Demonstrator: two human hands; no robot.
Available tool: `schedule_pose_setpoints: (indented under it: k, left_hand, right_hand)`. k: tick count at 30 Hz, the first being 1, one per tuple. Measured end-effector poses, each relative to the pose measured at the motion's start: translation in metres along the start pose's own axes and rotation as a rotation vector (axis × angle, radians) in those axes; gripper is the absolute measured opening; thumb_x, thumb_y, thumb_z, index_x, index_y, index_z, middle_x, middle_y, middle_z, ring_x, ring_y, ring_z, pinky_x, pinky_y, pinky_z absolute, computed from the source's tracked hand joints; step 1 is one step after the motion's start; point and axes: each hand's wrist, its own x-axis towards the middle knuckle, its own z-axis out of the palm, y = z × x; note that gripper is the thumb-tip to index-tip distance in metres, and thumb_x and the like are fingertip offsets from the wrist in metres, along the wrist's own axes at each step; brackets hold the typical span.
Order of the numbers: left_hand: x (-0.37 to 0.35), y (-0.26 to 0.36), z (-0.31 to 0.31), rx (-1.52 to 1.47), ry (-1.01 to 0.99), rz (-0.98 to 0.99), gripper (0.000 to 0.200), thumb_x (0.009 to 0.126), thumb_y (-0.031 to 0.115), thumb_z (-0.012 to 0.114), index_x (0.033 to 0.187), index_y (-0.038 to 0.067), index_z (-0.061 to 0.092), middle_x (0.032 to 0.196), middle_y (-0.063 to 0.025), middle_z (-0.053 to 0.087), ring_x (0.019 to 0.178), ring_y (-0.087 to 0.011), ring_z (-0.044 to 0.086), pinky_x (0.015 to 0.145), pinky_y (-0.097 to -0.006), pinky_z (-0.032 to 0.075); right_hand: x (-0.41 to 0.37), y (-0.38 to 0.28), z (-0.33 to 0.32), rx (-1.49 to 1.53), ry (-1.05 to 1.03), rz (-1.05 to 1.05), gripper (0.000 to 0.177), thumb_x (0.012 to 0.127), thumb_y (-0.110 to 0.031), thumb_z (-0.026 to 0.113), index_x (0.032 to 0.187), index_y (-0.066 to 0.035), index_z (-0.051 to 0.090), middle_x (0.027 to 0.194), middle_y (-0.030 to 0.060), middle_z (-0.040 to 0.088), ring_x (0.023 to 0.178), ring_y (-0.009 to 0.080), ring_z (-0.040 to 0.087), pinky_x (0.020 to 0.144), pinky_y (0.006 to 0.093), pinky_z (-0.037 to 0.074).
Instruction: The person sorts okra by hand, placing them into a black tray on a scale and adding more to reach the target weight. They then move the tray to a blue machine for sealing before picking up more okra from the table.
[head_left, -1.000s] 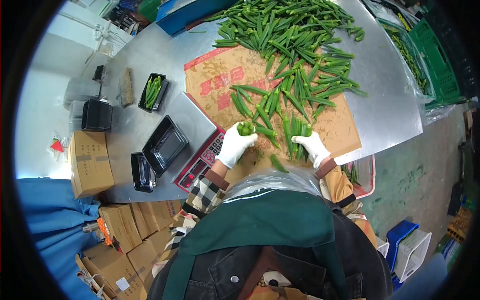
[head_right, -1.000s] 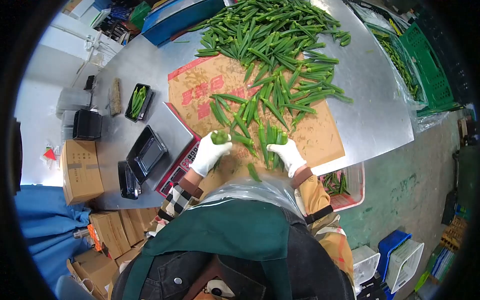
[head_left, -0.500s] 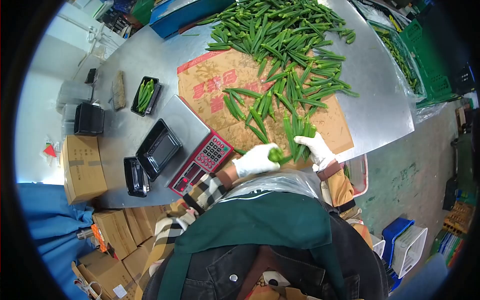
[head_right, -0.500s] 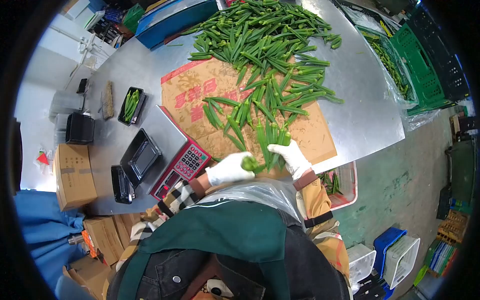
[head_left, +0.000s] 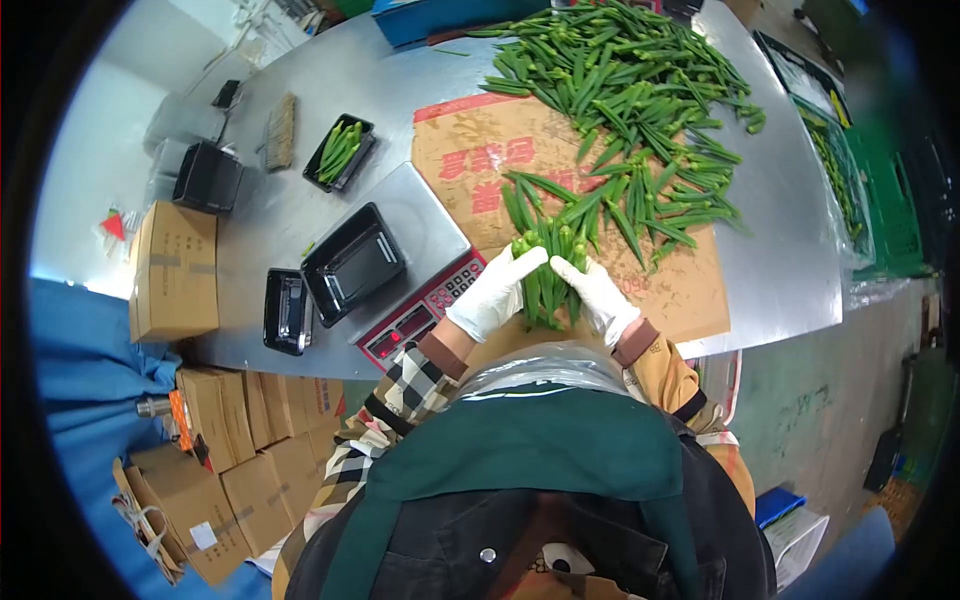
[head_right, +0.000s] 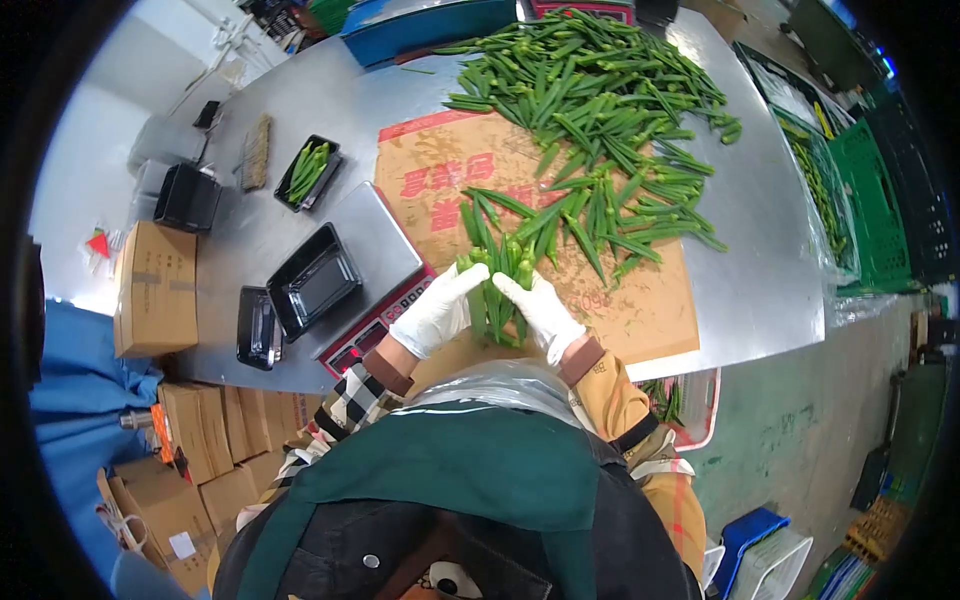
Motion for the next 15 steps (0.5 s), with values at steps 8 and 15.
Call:
schedule_pose_setpoints:
  k: [8,15]
  left_hand:
    - [-0.074,0.097,-0.03,0.618,0.261,0.316,0.046,0.104,0.026,0.054,0.142,0.0,0.046,0.125,-0.0078,0.058,0.116,-0.0139,0.053,0.1,-0.0288,0.044]
    - [-0.118,0.194,-0.154,0.955,0.372,0.279,0.044,0.106,0.026,0.051,0.145,0.005,0.05,0.137,-0.0052,0.058,0.123,-0.0155,0.053,0.11,-0.0303,0.039]
  right_hand:
    - [0.049,0.033,0.137,0.172,-0.252,0.002,0.04,0.104,-0.026,0.056,0.14,-0.013,0.046,0.132,0.0025,0.057,0.122,0.0165,0.054,0.101,0.0345,0.047]
    - [0.081,0.031,0.261,-0.122,-0.48,0.256,0.079,0.093,-0.049,0.066,0.155,-0.02,0.025,0.165,0.0067,0.016,0.153,0.0348,0.008,0.12,0.0621,0.009]
